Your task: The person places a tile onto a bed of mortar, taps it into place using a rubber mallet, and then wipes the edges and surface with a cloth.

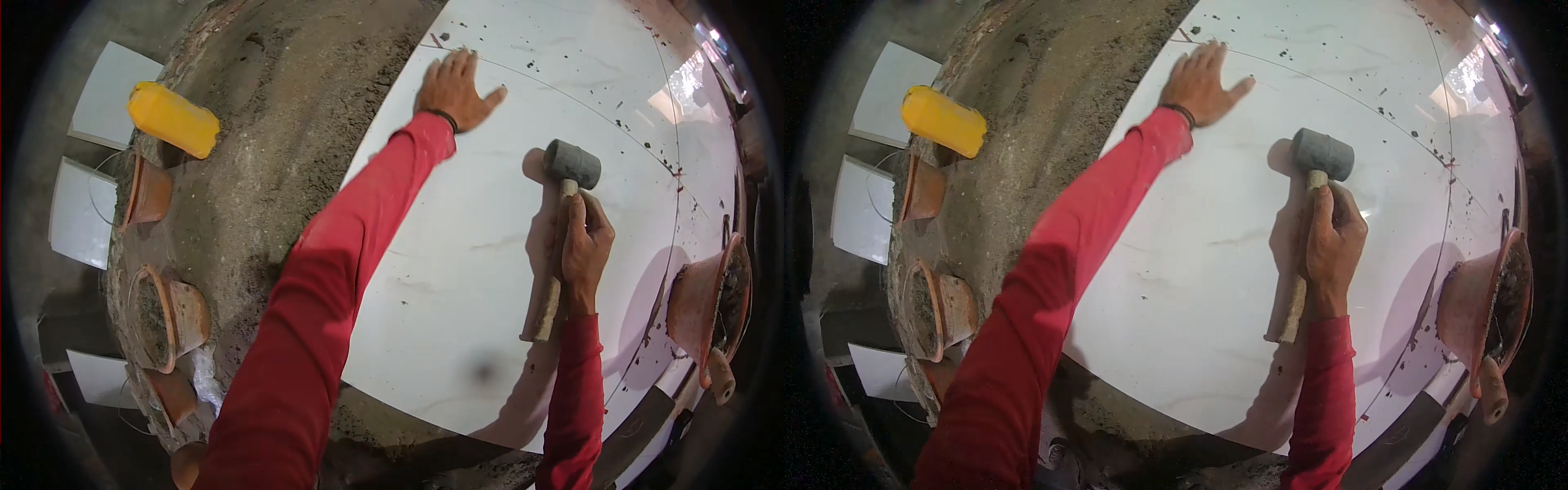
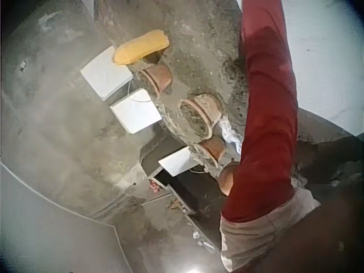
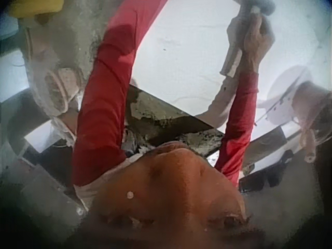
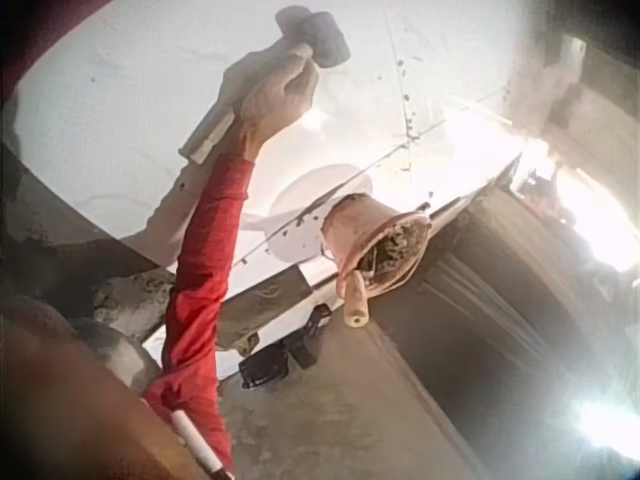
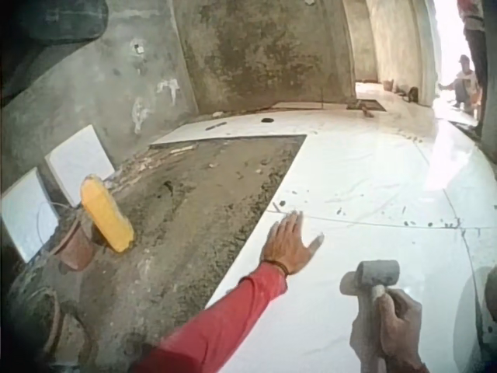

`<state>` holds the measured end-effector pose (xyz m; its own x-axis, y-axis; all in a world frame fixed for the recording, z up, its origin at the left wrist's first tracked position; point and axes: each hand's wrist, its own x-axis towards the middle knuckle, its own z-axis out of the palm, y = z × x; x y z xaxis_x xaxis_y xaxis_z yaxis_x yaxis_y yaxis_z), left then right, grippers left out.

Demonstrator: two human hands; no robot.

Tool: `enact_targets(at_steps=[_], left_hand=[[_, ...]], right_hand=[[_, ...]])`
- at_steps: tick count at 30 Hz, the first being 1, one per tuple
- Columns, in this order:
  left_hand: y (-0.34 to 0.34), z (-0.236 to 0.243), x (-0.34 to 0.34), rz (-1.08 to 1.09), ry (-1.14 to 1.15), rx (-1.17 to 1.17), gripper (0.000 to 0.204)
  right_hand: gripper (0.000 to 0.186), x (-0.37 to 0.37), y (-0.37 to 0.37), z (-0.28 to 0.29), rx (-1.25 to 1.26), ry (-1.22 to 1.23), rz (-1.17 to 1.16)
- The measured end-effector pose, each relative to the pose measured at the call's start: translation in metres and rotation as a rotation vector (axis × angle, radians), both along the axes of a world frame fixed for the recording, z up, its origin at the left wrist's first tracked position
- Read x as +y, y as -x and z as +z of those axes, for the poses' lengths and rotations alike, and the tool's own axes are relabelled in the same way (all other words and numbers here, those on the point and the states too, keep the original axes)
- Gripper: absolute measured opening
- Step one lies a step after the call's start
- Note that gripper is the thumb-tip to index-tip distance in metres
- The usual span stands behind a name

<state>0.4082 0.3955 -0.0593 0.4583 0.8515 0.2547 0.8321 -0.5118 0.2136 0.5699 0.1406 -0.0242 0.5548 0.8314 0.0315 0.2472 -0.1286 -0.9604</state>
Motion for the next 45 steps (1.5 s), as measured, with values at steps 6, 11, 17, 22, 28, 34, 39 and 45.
enact_targets(at_steps=[6, 11, 17, 22, 28, 34, 39, 45], left_hand=[[-0.003, -0.017, -0.012, 0.101, -0.102, -0.021, 0.086], [0.037, -0.009, -0.029, 0.236, -0.047, -0.092, 0.078], [0.055, -0.012, 0.028, 0.345, -0.164, 0.075, 0.081], [0.053, -0.018, 0.032, 0.384, -0.105, 0.263, 0.082], [0.060, -0.004, 0.040, 0.273, -0.139, 0.332, 0.073], [0.026, -0.022, -0.038, 0.167, -0.166, 0.303, 0.074], [0.022, -0.007, -0.069, 0.048, -0.068, 0.174, 0.074], [0.019, -0.002, -0.068, 0.050, -0.042, 0.142, 0.073]], right_hand=[[0.030, 0.003, 0.008, -0.006, 0.002, -0.016, 0.004], [0.028, 0.003, 0.010, -0.006, 0.002, -0.020, -0.009], [0.030, 0.002, 0.014, -0.003, -0.004, -0.024, -0.039], [0.030, 0.005, 0.013, 0.000, -0.009, 0.079, -0.033], [0.025, 0.006, 0.015, 0.002, 0.039, -0.082, -0.064], [0.022, 0.021, 0.005, -0.016, -0.062, -0.212, -0.177], [0.020, 0.019, -0.025, -0.024, -0.619, -0.059, -0.315], [0.061, -0.003, -0.136, -0.039, -1.137, 0.426, -0.591]])
